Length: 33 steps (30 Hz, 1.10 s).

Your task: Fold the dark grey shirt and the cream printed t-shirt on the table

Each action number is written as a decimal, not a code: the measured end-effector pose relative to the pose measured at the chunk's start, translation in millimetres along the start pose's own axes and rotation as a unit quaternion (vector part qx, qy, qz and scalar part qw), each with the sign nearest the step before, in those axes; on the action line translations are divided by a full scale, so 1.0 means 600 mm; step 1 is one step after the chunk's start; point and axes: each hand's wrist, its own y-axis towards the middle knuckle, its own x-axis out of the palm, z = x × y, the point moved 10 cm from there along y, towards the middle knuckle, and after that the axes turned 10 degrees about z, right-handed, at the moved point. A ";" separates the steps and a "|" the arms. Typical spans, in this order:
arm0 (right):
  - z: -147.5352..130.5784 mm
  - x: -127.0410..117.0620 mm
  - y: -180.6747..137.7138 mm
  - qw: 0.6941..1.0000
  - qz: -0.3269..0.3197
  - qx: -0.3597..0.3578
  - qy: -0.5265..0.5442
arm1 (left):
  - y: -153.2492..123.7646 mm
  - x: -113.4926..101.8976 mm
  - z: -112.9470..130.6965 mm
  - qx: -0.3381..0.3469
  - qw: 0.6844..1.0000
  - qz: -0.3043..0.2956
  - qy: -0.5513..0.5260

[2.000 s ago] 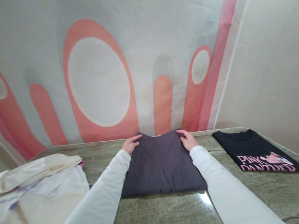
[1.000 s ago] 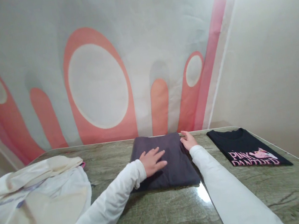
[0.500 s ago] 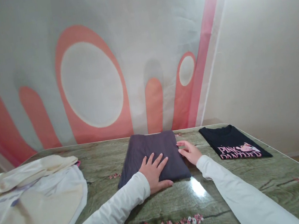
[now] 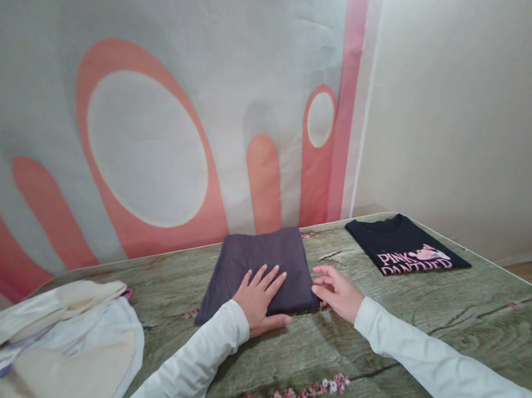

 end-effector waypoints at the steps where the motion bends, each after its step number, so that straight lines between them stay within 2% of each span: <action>1: -0.003 0.001 0.000 1.000 -0.001 -0.002 -0.005 | 0.001 0.003 0.009 0.010 1.000 0.004 0.001; 4: -0.019 0.005 -0.002 0.999 -0.021 -0.027 -0.032 | 0.001 0.013 0.035 0.039 0.999 0.012 -0.007; 8: -0.038 0.012 -0.009 0.986 -0.053 -0.093 -0.126 | -0.001 0.013 0.042 0.047 0.999 0.011 -0.020; 14: -0.072 -0.007 -0.018 0.965 0.036 -0.197 -0.171 | -0.005 0.002 0.040 0.057 0.997 0.025 -0.035; 19: -0.068 -0.002 -0.017 0.942 0.025 -0.213 -0.258 | -0.004 0.014 0.037 0.047 0.998 0.028 -0.026; 24: -0.081 -0.008 0.019 0.925 0.037 -0.233 -0.296 | -0.002 0.010 0.047 0.066 0.997 0.033 -0.017; 27: -0.091 0.029 0.040 0.885 -0.019 -0.315 -0.343 | -0.005 0.008 0.067 0.099 0.994 0.034 -0.029; 29: -0.074 0.051 0.060 0.861 -0.058 -0.335 -0.379 | -0.008 0.013 0.077 0.110 0.993 0.028 -0.041; 31: -0.048 0.047 0.093 0.850 -0.043 -0.311 -0.423 | -0.011 0.020 0.083 0.114 0.992 0.022 -0.049; 33: -0.028 0.023 0.124 0.842 0.006 -0.282 -0.460 | -0.013 0.024 0.084 0.113 0.992 0.021 -0.053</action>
